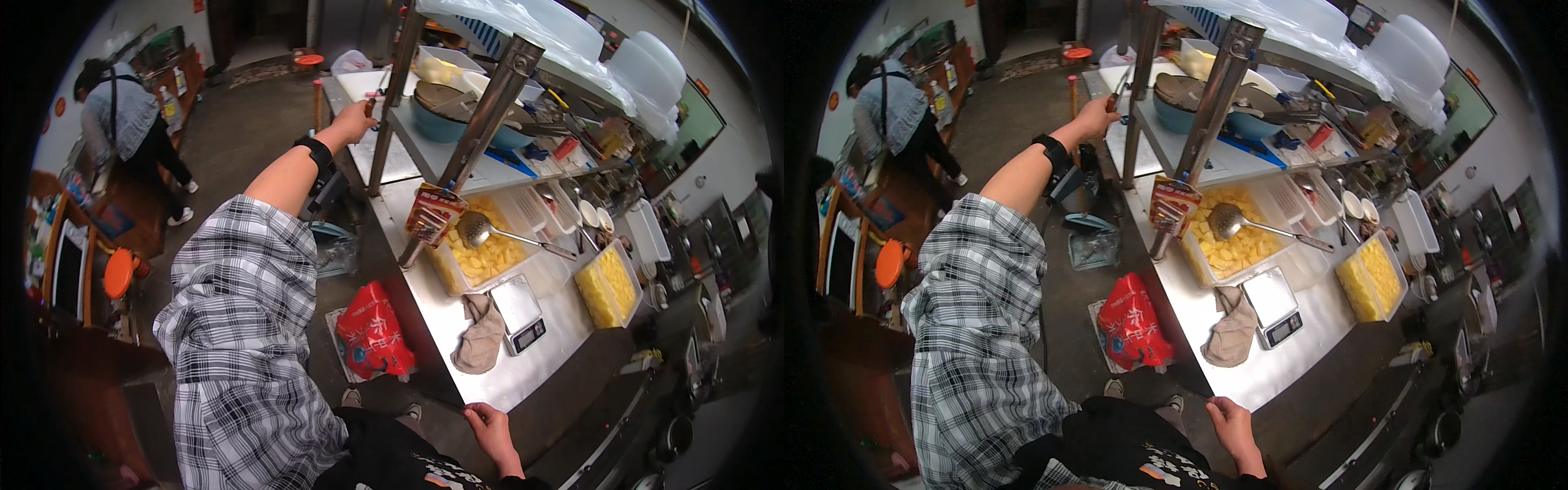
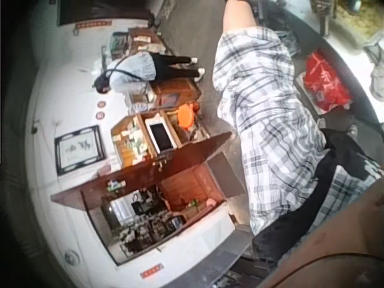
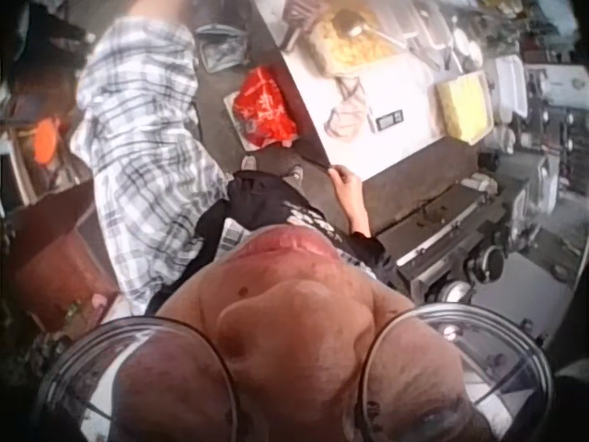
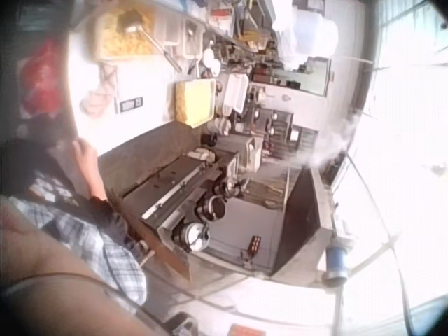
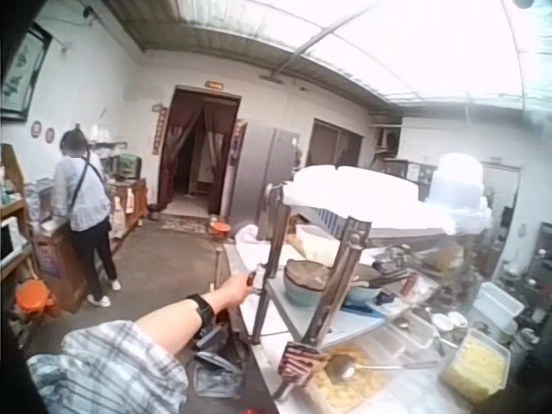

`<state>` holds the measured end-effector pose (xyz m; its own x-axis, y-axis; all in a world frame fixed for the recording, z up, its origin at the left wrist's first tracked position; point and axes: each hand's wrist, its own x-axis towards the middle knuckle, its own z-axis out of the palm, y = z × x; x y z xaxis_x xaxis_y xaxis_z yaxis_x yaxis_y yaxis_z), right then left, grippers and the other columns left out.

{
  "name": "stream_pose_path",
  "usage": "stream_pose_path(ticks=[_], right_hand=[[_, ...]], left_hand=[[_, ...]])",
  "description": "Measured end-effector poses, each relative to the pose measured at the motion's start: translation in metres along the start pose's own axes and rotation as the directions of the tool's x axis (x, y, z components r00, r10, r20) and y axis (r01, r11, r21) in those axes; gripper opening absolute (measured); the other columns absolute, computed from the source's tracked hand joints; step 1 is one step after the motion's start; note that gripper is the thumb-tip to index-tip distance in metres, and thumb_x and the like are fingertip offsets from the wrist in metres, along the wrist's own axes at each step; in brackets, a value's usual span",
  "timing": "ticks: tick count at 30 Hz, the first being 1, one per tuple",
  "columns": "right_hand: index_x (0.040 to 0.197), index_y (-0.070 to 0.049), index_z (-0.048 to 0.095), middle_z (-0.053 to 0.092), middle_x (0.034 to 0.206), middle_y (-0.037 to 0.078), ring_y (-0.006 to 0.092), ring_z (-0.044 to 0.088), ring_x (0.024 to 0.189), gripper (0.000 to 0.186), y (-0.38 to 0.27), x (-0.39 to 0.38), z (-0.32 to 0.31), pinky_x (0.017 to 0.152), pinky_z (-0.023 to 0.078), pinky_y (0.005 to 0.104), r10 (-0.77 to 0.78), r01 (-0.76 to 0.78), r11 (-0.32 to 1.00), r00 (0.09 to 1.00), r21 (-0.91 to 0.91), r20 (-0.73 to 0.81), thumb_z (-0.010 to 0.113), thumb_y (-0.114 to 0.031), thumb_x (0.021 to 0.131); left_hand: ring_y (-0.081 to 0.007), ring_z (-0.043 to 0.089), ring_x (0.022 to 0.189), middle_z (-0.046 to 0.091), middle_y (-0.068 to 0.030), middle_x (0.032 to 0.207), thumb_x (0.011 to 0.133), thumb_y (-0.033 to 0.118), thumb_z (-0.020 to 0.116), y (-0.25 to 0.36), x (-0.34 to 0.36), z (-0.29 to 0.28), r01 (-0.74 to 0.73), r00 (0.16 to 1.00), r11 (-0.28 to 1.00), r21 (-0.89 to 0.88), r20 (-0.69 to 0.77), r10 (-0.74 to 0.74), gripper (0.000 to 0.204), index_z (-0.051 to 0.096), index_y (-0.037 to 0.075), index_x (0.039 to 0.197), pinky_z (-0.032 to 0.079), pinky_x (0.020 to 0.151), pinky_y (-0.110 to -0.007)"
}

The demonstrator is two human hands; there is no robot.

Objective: The person places containers of diced potatoes and whole peeled potatoes into a refrigerator, then retrieves a bowl of lettuce from another refrigerator. The person also briefly handles a basket of raw meat inside the fridge.

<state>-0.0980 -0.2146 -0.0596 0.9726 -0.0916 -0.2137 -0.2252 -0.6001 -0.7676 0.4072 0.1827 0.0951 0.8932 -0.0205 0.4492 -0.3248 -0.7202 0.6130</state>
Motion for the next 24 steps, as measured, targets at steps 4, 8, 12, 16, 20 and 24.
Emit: stream_pose_path(ticks=[4, 8, 12, 16, 20, 24], right_hand=[[0.103, 0.004, 0.067, 0.071, 0.084, 0.017, 0.0182, 0.069, 0.078, 0.025, -0.009, -0.025, 0.015, 0.072, 0.053, 0.0304, 0.106, -0.104, 0.994, 0.994, 0.034, -0.042, 0.066, -0.017, 0.09], [0.103, 0.004, 0.067, 0.071, 0.084, 0.018, 0.0208, 0.07, 0.078, 0.025, -0.018, -0.037, 0.023, 0.072, 0.054, 0.0312, 0.169, -0.167, 0.985, 0.985, 0.04, -0.042, 0.067, -0.017, 0.09], [0.102, 0.003, 0.068, 0.071, 0.086, 0.019, 0.0244, 0.071, 0.08, 0.024, -0.028, -0.033, 0.034, 0.072, 0.054, 0.0323, 0.154, -0.153, 0.988, 0.988, 0.036, 0.001, 0.067, -0.017, 0.09], [0.102, 0.003, 0.068, 0.07, 0.088, 0.02, 0.0268, 0.071, 0.081, 0.023, -0.028, -0.031, 0.036, 0.072, 0.054, 0.0328, 0.13, -0.131, 0.991, 0.991, 0.026, 0.041, 0.067, -0.017, 0.09], [0.102, 0.003, 0.067, 0.07, 0.088, 0.02, 0.0279, 0.071, 0.082, 0.024, -0.024, -0.038, 0.032, 0.072, 0.054, 0.0333, 0.114, -0.117, 0.992, 0.991, 0.043, 0.073, 0.067, -0.017, 0.09], [0.102, 0.003, 0.067, 0.07, 0.09, 0.02, 0.0282, 0.071, 0.083, 0.024, -0.03, -0.035, 0.034, 0.072, 0.053, 0.0341, 0.1, -0.098, 0.995, 0.99, -0.017, 0.101, 0.067, -0.017, 0.089]], left_hand=[[-0.0318, 0.063, 0.087, 0.065, -0.0178, 0.094, 0.083, 0.02, 0.072, -0.026, 0.022, 0.012, 0.032, 0.998, 0.999, -0.022, 0.053, -0.031, 0.034, 0.057, 0.0, 0.106, 0.049, 0.077, -0.042], [-0.0263, 0.064, 0.073, 0.064, -0.0152, 0.086, 0.087, 0.016, 0.068, -0.043, 0.018, 0.007, -0.023, 0.999, 0.999, -0.045, -0.039, 0.021, 0.026, 0.056, 0.0, 0.103, 0.049, 0.064, -0.039], [-0.0314, 0.062, 0.086, 0.065, -0.0174, 0.092, 0.082, 0.018, 0.07, -0.041, 0.021, -0.007, 0.075, 0.991, 0.992, -0.104, 0.121, -0.062, 0.03, 0.058, -0.001, 0.101, 0.048, 0.078, -0.038], [-0.0262, 0.064, 0.08, 0.067, -0.0152, 0.088, 0.085, 0.015, 0.068, -0.03, 0.011, -0.01, 0.151, 0.963, 0.976, -0.154, 0.245, -0.11, 0.024, 0.058, -0.001, 0.099, 0.049, 0.074, -0.039], [-0.0193, 0.063, 0.062, 0.062, -0.0085, 0.075, 0.09, 0.012, 0.063, -0.031, -0.026, -0.008, 0.179, 0.943, 0.976, -0.125, 0.304, -0.133, 0.02, 0.051, 0.001, 0.101, 0.048, 0.054, -0.035], [-0.0302, 0.067, 0.088, 0.064, -0.0217, 0.107, 0.086, 0.014, 0.068, -0.033, -0.043, -0.01, -0.006, 0.942, 1.0, -0.001, 0.336, 0.006, 0.045, 0.046, 0.001, 0.123, 0.052, 0.07, -0.04]])
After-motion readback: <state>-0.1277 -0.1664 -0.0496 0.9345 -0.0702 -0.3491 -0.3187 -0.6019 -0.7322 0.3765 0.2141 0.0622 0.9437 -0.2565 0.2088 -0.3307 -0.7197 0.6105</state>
